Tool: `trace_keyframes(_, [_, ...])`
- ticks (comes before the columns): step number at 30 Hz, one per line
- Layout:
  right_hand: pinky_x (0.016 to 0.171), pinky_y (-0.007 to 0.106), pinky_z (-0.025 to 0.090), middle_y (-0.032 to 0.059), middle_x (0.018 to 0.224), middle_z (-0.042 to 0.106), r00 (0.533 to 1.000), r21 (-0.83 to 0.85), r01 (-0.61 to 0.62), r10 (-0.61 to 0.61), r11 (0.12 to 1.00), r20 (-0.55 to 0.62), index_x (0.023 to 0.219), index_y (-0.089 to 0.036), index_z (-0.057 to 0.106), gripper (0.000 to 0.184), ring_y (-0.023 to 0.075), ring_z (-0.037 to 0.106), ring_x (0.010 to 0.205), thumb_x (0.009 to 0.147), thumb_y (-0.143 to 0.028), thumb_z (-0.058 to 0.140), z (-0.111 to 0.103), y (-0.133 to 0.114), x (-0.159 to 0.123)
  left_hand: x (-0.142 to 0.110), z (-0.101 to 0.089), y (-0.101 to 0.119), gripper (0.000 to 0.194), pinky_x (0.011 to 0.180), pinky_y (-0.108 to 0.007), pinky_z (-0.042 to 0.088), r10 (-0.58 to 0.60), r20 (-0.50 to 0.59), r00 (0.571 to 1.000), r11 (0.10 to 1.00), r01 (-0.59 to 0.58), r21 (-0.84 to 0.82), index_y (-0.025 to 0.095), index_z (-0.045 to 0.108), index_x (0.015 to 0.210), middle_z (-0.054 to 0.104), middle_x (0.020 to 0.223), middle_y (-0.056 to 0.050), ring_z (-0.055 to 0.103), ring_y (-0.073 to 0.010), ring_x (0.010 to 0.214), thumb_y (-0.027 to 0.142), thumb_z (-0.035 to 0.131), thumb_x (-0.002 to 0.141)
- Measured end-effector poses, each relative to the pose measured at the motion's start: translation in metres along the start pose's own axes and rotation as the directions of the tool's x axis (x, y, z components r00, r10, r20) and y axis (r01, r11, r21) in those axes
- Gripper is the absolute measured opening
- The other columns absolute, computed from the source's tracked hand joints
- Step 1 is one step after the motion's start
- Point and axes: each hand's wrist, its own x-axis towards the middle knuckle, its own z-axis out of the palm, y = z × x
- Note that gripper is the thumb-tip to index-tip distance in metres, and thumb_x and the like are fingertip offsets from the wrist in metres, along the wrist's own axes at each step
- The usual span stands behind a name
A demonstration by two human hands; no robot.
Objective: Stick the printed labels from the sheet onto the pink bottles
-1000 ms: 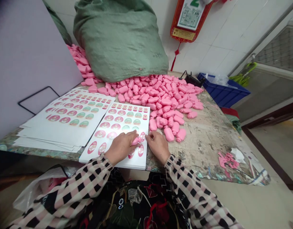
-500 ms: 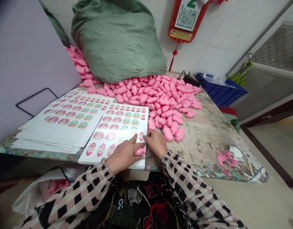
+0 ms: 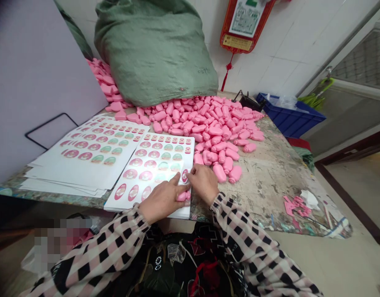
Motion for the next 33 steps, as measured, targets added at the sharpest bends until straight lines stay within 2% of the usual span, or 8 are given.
trace_keyframes(15, [0.051,0.026,0.023,-0.001,0.071,0.064,0.994,-0.065,0.052,-0.058,0.997,-0.09,0.069,-0.022,0.062,0.022,0.0132,0.053,0.063,0.076,-0.043,0.058,-0.023,-0.003,-0.006,0.0,0.001,0.0,0.051,0.08,-0.04,0.044,-0.014,0.015,1.0,1.0,0.014,0.005,0.035,0.054,0.121,0.038,0.138,-0.011,0.061,-0.0273,0.087,0.057,0.053,0.075])
trace_keyframes(18, [0.052,0.026,0.025,-0.0005,0.069,0.063,0.993,-0.015,0.043,-0.044,0.999,-0.111,0.068,-0.021,0.061,0.024,0.0133,0.052,0.062,0.076,-0.044,0.058,-0.024,0.004,-0.009,-0.002,0.0,-0.002,0.049,0.083,-0.039,0.043,-0.013,-0.008,1.0,0.993,0.012,-0.117,0.034,0.054,0.121,0.037,0.139,-0.01,0.06,-0.027,0.093,0.049,0.058,0.075])
trace_keyframes(21, [0.055,0.026,0.03,-0.0003,0.067,0.062,0.991,0.183,0.029,-0.004,0.983,-0.133,0.068,-0.02,0.061,0.026,0.0136,0.052,0.062,0.075,-0.045,0.06,-0.017,0.016,-0.011,-0.007,-0.001,-0.004,0.041,0.086,-0.036,0.041,-0.047,-0.124,0.991,0.921,-0.005,-0.389,0.029,0.06,0.113,0.053,0.123,-0.007,0.056,-0.0247,0.098,0.046,0.06,0.075])
trace_keyframes(24, [0.057,0.026,0.035,-0.0008,0.066,0.059,0.989,0.543,0.033,0.051,0.839,-0.139,0.067,-0.019,0.058,0.028,0.0124,0.049,0.06,0.071,-0.046,0.065,-0.008,0.022,-0.014,-0.012,-0.002,-0.007,0.034,0.073,-0.03,0.044,-0.237,-0.161,0.958,0.645,0.031,-0.763,0.024,0.063,0.096,0.061,0.083,-0.002,0.057,-0.0178,0.077,0.05,0.059,0.075])
trace_keyframes(26, [0.058,0.026,0.038,-0.0011,0.067,0.058,0.99,0.741,0.05,0.067,0.67,-0.127,0.067,-0.018,0.057,0.029,0.0116,0.049,0.06,0.069,-0.044,0.068,-0.004,0.018,-0.018,-0.013,-0.004,-0.007,0.04,0.06,-0.026,0.043,-0.334,-0.061,0.941,0.255,0.027,-0.967,0.021,0.06,0.097,0.055,0.07,0.0,0.052,-0.0124,0.06,0.055,0.052,0.078])
trace_keyframes(29, [0.061,0.025,0.04,-0.0014,0.068,0.057,0.994,0.861,0.071,0.036,0.504,-0.103,0.068,-0.018,0.057,0.026,0.011,0.049,0.062,0.068,-0.04,0.07,-0.001,0.003,-0.028,-0.01,-0.007,-0.005,0.046,0.052,-0.022,0.042,-0.298,0.136,0.945,-0.356,0.023,-0.934,0.018,0.055,0.1,0.054,0.07,0.0,0.05,-0.0091,0.054,0.059,0.045,0.081])
trace_keyframes(31, [0.061,0.025,0.041,-0.002,0.066,0.056,0.994,0.859,0.09,0.006,0.504,-0.107,0.067,-0.018,0.057,0.025,0.0107,0.048,0.062,0.069,-0.039,0.071,0.0,-0.008,-0.035,-0.006,-0.009,-0.002,0.042,0.051,-0.022,0.042,-0.268,0.212,0.94,-0.54,0.036,-0.841,0.019,0.053,0.098,0.055,0.072,-0.001,0.052,-0.0095,0.054,0.057,0.047,0.081])
trace_keyframes(33, [0.06,0.025,0.041,-0.0024,0.064,0.055,0.994,0.84,0.101,-0.021,0.534,-0.107,0.065,-0.018,0.057,0.025,0.0105,0.049,0.06,0.069,-0.038,0.07,0.001,-0.015,-0.041,-0.004,-0.009,0.0,0.037,0.048,-0.022,0.042,-0.258,0.234,0.937,-0.595,0.037,-0.803,0.02,0.053,0.097,0.057,0.074,-0.001,0.054,-0.0102,0.053,0.054,0.05,0.081])
